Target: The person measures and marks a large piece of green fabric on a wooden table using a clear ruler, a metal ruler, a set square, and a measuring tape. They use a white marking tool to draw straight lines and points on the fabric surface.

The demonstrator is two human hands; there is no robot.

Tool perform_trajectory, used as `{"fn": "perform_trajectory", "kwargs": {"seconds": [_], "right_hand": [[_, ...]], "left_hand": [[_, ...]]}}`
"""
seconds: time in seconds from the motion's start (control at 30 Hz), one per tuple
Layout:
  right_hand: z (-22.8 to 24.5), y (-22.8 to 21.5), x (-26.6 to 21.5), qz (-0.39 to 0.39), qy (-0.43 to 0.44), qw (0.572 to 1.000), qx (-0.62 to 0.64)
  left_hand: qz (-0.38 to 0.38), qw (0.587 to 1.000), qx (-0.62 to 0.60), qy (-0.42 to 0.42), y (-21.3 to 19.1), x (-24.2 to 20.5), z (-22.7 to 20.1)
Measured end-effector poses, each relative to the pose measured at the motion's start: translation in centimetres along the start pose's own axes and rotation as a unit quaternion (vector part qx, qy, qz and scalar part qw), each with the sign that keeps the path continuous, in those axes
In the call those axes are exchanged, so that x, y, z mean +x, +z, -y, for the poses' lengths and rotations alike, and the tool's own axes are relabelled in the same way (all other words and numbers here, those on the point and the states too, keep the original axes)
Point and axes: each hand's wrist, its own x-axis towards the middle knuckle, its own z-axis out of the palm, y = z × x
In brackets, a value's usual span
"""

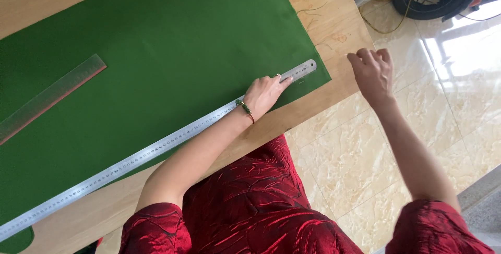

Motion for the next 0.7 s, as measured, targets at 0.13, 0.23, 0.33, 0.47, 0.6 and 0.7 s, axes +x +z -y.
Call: {"fn": "perform_trajectory", "kwargs": {"seconds": [0.13, 0.23, 0.33, 0.47, 0.6, 0.7], "right_hand": [[6.9, -4.0, 2.2, 0.005, 0.043, 0.998, 0.055], [15.4, -3.7, 1.8, 0.063, -0.067, 0.96, -0.266], [23.0, -3.7, 2.6, -0.006, 0.009, 0.924, 0.382], [30.1, -8.9, 8.9, -0.005, -0.046, 0.882, 0.468], [35.6, -10.5, 14.1, 0.031, -0.076, 0.855, 0.513], [40.3, -12.0, 16.7, 0.11, -0.122, 0.844, 0.51]], "left_hand": [[-0.025, 1.0, -0.018, 0.005, -2.3, -2.3, 0.8], [-0.03, 0.993, -0.111, -0.012, -3.2, -6.9, 2.1], [-0.053, 0.988, -0.105, -0.105, -5.5, -14.8, 4.2], [-0.043, 0.945, -0.09, -0.312, -9.6, -26.7, 8.0], [-0.072, 0.901, -0.092, -0.417, -10.7, -36.3, 11.2], [-0.152, 0.904, -0.12, -0.381, -8.2, -40.0, 14.0]]}}
